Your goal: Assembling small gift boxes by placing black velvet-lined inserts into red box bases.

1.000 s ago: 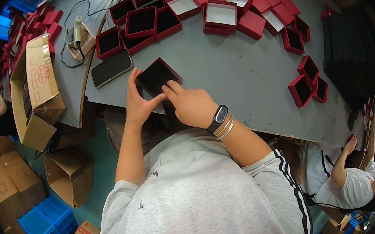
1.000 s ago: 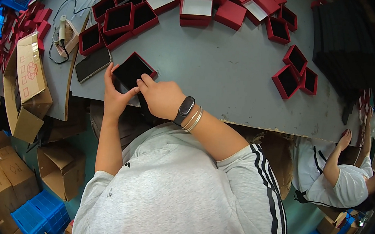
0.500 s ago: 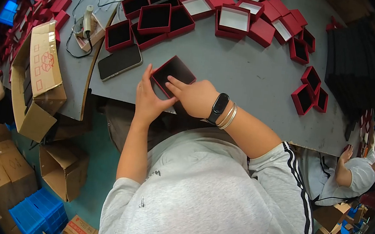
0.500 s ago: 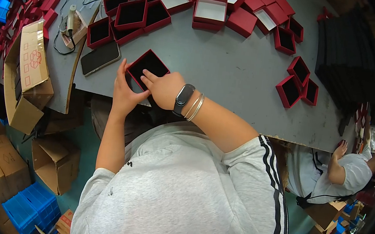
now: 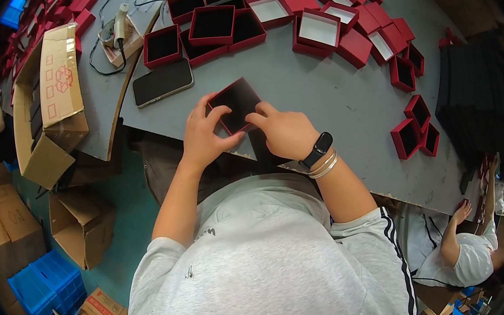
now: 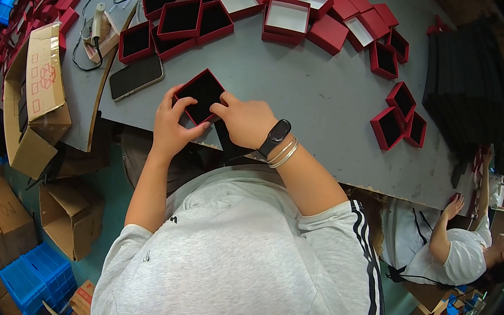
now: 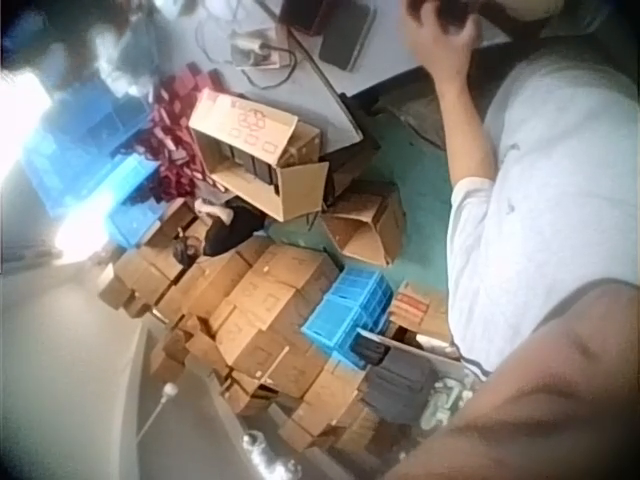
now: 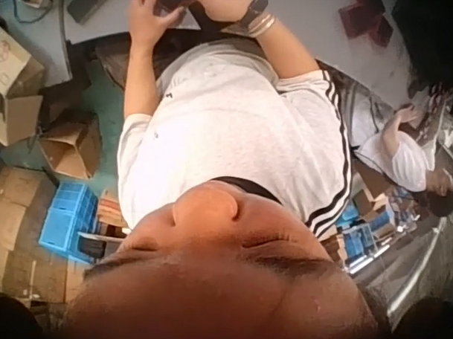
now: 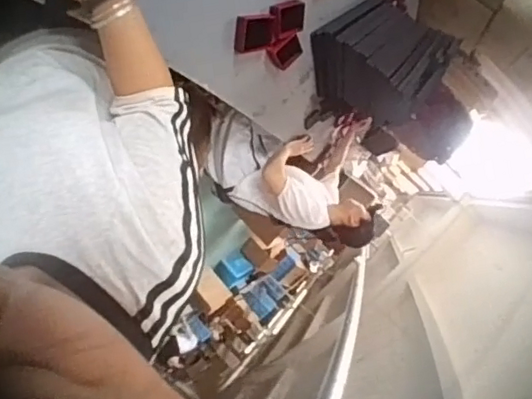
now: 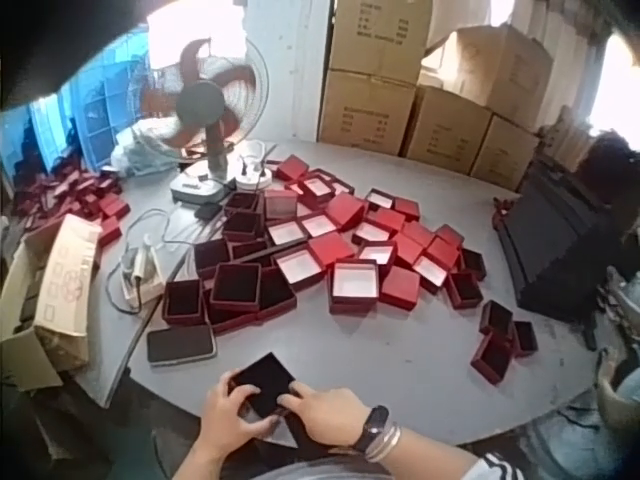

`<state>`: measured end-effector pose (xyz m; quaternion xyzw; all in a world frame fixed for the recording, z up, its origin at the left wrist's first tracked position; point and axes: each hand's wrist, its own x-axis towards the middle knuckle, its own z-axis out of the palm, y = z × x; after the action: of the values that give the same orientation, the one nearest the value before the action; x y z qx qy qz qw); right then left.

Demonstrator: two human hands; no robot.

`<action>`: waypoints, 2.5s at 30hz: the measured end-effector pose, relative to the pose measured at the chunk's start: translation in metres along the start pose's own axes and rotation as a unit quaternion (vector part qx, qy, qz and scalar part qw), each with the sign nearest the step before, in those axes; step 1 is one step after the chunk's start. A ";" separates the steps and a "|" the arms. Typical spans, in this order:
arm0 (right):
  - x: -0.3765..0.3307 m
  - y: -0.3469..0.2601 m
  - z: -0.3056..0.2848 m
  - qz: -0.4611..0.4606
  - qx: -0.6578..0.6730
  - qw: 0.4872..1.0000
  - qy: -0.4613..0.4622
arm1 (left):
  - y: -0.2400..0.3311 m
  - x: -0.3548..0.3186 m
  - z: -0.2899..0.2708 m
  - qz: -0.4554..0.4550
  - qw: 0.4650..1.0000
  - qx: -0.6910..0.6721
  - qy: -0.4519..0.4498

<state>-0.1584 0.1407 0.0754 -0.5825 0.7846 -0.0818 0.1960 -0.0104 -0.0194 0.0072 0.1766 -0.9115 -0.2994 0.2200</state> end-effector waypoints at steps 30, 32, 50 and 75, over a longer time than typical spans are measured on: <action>-0.213 0.142 0.003 0.426 -0.018 0.881 0.203 | -0.023 0.134 -0.023 0.011 0.979 0.194 0.069; -0.233 0.143 0.000 0.465 -0.038 0.848 0.254 | -0.039 0.145 -0.025 -0.052 0.964 0.259 0.020; -0.189 0.097 -0.028 0.061 0.369 0.799 0.470 | 0.097 0.073 0.068 0.172 0.979 0.065 -0.086; -0.099 0.082 -0.016 0.107 0.337 0.766 0.537 | -0.063 0.118 -0.059 -0.098 0.971 0.218 0.002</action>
<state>-0.2131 0.2576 0.0818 -0.2522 0.7411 -0.6187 -0.0665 -0.0682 -0.1487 0.0453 0.3093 -0.9326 -0.1131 0.1475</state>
